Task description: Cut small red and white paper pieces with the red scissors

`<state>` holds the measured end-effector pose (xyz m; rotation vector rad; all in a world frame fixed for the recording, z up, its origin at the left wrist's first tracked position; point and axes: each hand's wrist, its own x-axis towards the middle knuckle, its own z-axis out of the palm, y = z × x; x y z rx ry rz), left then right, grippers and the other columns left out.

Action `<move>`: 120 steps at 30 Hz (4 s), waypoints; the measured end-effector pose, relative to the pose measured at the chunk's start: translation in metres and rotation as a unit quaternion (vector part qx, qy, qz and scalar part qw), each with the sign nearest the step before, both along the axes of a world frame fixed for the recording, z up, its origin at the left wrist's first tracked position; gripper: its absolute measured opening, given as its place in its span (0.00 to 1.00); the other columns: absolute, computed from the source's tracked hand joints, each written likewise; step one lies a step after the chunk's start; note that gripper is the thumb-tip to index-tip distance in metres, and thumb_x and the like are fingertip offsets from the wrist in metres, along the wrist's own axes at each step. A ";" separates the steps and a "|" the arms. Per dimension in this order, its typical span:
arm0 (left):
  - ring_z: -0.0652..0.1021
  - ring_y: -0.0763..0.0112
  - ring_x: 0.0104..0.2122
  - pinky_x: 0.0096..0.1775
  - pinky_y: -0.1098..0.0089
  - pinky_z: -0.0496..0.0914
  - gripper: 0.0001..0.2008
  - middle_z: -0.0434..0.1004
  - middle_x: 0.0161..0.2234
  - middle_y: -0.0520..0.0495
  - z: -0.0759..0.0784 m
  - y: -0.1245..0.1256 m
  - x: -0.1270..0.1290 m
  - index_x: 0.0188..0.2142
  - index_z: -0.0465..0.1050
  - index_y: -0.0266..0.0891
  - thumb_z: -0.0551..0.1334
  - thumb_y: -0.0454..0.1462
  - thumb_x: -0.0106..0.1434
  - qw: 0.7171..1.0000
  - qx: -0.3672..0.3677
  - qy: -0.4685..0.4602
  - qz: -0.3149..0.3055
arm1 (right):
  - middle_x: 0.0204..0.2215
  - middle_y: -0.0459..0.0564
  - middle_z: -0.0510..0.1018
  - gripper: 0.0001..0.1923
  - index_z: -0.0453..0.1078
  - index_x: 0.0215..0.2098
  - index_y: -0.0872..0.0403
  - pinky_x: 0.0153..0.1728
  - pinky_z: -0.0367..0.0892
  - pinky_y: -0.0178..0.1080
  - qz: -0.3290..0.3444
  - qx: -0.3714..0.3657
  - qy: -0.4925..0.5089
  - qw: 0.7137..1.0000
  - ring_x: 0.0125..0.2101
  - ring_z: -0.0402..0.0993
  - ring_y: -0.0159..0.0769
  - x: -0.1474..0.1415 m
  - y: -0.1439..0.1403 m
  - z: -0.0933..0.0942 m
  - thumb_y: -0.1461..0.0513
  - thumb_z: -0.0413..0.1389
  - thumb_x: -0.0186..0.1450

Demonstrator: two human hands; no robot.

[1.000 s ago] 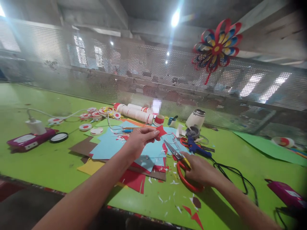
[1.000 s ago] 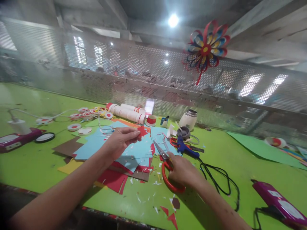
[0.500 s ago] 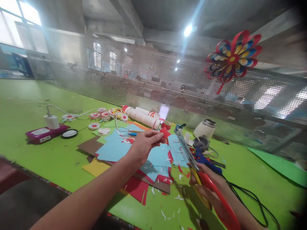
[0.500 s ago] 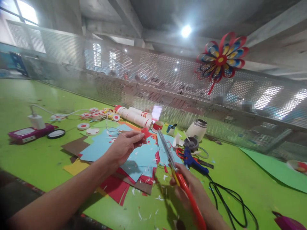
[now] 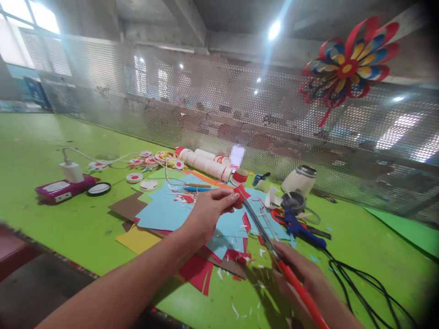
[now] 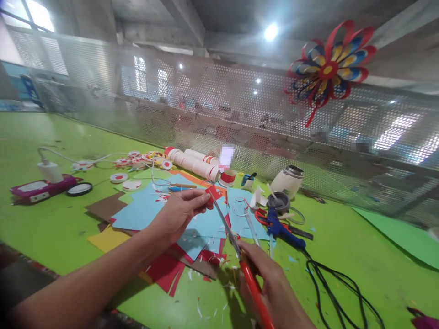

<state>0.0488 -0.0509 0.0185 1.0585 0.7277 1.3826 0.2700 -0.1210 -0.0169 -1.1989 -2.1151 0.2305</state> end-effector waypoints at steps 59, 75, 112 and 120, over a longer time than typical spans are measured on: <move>0.74 0.74 0.26 0.34 0.70 0.66 0.06 0.75 0.23 0.47 -0.005 -0.001 0.004 0.24 0.75 0.34 0.67 0.36 0.52 0.997 -0.072 -0.028 -0.023 | 0.41 0.54 0.80 0.20 0.73 0.49 0.54 0.36 0.73 0.37 -0.023 -0.031 -0.007 0.999 0.37 0.78 0.42 -0.005 -0.008 0.001 0.61 0.51 0.60; 0.74 0.74 0.25 0.34 0.70 0.66 0.06 0.75 0.22 0.47 -0.004 -0.005 0.007 0.23 0.75 0.35 0.68 0.36 0.51 0.998 -0.061 -0.011 -0.025 | 0.40 0.53 0.81 0.20 0.74 0.49 0.51 0.35 0.75 0.38 -0.016 -0.037 -0.020 0.999 0.38 0.79 0.46 -0.014 -0.014 0.016 0.55 0.51 0.61; 0.75 0.75 0.22 0.27 0.75 0.67 0.09 0.74 0.22 0.47 -0.035 0.018 0.008 0.20 0.63 0.35 0.63 0.28 0.51 0.993 -0.086 0.067 -0.056 | 0.48 0.61 0.76 0.23 0.71 0.51 0.61 0.50 0.64 0.47 -0.119 -0.061 -0.088 0.987 0.48 0.73 0.48 0.002 0.009 -0.006 0.64 0.51 0.57; 0.76 0.76 0.23 0.30 0.75 0.69 0.07 0.74 0.22 0.49 -0.043 0.029 0.001 0.22 0.65 0.35 0.64 0.30 0.51 0.995 -0.055 0.055 -0.059 | 0.46 0.58 0.78 0.23 0.72 0.48 0.55 0.48 0.65 0.47 -0.109 -0.026 -0.069 0.991 0.47 0.73 0.48 0.009 0.012 -0.010 0.68 0.53 0.54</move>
